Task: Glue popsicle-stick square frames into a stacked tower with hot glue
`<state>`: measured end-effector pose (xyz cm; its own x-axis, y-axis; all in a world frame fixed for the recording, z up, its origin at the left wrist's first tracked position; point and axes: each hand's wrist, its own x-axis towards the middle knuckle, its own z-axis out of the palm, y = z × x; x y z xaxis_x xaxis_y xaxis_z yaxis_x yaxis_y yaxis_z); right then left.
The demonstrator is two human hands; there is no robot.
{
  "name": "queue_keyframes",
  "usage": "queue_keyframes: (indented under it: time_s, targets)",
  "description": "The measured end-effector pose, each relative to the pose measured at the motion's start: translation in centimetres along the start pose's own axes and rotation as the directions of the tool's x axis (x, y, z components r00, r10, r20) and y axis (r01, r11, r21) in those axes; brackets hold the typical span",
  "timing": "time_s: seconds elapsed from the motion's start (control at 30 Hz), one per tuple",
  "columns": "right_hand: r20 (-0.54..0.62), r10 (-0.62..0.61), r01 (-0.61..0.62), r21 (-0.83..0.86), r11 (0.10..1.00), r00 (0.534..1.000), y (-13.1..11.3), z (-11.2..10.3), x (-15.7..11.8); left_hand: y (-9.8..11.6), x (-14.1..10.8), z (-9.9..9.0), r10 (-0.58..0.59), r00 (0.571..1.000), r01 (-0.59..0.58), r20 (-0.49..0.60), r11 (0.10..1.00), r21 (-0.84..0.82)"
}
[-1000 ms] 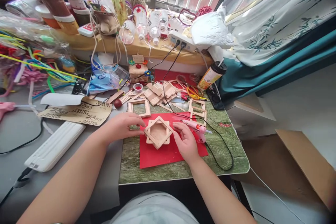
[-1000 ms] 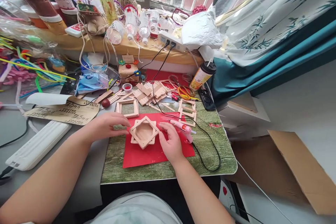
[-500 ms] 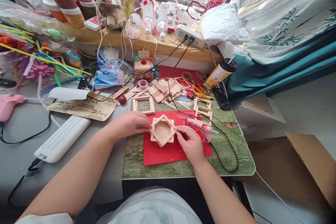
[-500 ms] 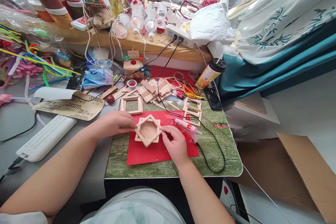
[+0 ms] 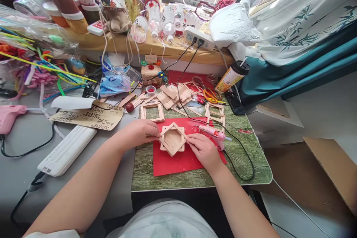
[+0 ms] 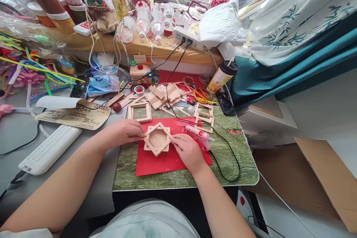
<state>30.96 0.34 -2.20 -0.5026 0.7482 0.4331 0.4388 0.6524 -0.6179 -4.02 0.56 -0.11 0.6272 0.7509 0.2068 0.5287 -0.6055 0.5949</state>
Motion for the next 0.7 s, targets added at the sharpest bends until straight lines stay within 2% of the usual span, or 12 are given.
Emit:
queue_keyframes:
  time_s: [0.23,0.5,0.7]
  targets:
    - [0.006,-0.013,0.013,0.044,0.999,1.0,0.7,-0.3,0.2,-0.1,-0.1,0.2,-0.016,1.0,0.017,-0.007,1.0,0.015]
    - [-0.019,0.088,-0.084,0.158,0.984,0.996,1.2,-0.1,0.0,0.0,0.0,0.2,-0.007,1.0,0.007,-0.015,1.0,0.01]
    - [-0.015,0.1,-0.096,0.177,0.98,0.995,1.4,-0.1,-0.1,0.1,0.1,0.2,-0.021,1.0,0.021,-0.006,1.0,0.011]
